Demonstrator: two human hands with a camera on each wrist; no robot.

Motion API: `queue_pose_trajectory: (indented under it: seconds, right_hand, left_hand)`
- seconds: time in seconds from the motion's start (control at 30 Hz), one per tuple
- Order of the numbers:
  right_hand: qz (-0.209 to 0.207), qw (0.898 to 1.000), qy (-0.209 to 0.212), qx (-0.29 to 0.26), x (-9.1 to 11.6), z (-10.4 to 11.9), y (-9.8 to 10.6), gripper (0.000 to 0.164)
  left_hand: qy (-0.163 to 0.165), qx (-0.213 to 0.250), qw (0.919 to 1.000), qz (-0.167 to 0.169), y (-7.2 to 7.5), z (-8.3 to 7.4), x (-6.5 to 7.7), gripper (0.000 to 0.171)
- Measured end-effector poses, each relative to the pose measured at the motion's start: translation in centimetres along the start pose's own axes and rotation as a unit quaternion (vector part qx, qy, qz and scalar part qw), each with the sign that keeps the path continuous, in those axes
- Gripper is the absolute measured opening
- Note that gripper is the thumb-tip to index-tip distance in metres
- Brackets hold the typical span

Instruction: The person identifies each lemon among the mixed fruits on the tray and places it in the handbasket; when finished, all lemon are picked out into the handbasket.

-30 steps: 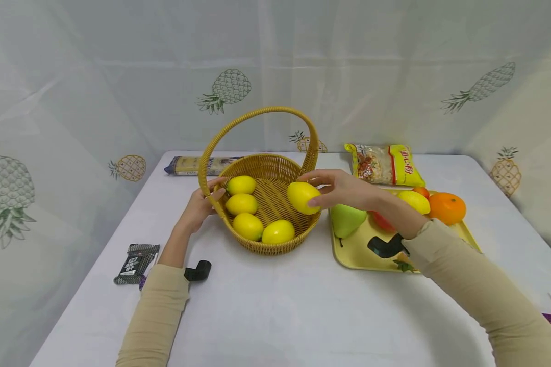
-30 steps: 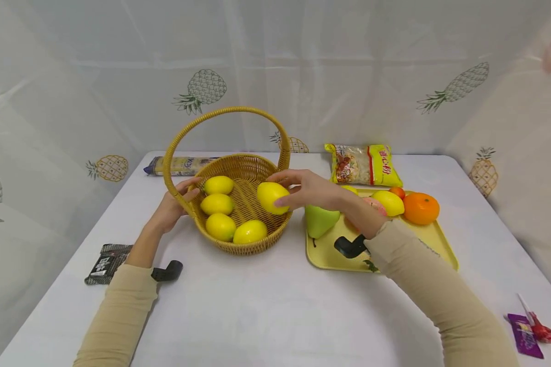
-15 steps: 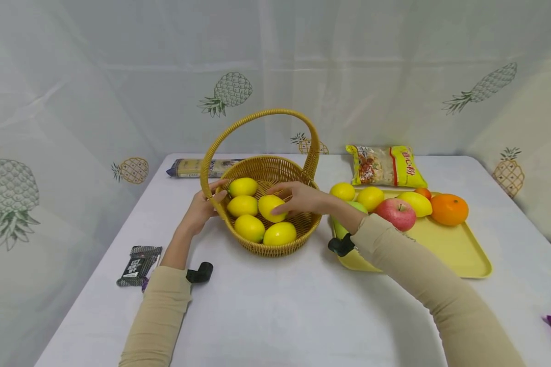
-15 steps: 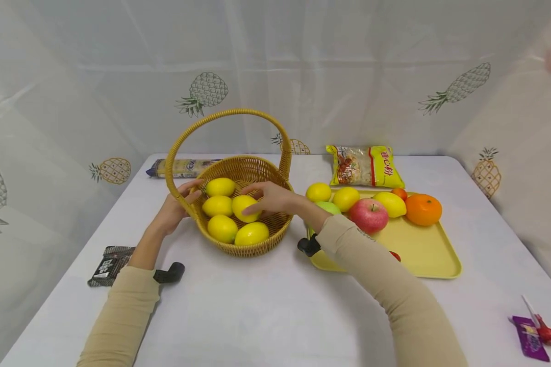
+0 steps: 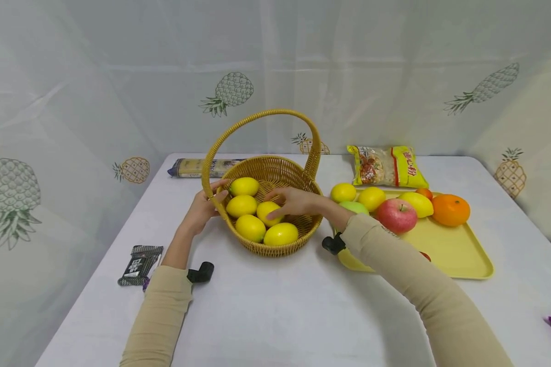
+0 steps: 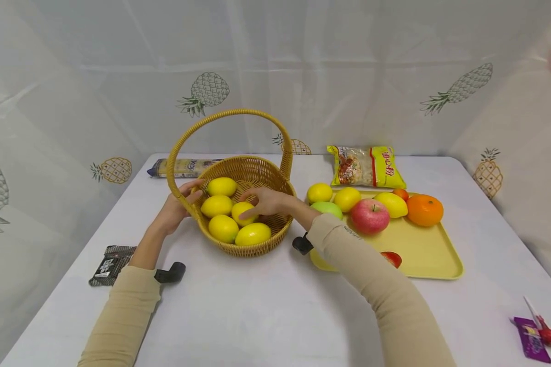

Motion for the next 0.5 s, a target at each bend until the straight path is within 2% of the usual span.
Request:
queue_pose_trajectory:
  seconds: [0.13,0.27,0.4,0.5]
  right_hand:
    - [0.042,0.997,0.008,-0.071,0.9,0.0,1.2,0.057]
    - [0.070,0.989,0.030,-0.126,3.0,0.0,3.8,0.049]
    - [0.064,0.987,0.050,-0.138,5.6,-1.0,7.2,0.048]
    - [0.038,0.987,0.051,-0.148,7.7,-2.5,9.8,0.049]
  left_hand:
    - [0.000,-0.001,1.0000,0.001,0.1,-0.1,0.0,0.050]
    - [0.000,0.000,1.0000,0.000,0.1,-0.1,0.0,0.050]
    - [0.004,0.000,1.0000,0.000,0.0,-0.1,0.0,0.050]
    - [0.004,0.000,1.0000,-0.001,0.0,-0.2,0.1,0.050]
Point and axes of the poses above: each hand's wrist, its own x-axis away from the middle knuckle, its own y-axis out of the back of the hand, z = x × y, the point moved 6 cm from there along -x, towards the middle knuckle, and after that the axes turned 10 degrees about -y, right-handed, at the moved point
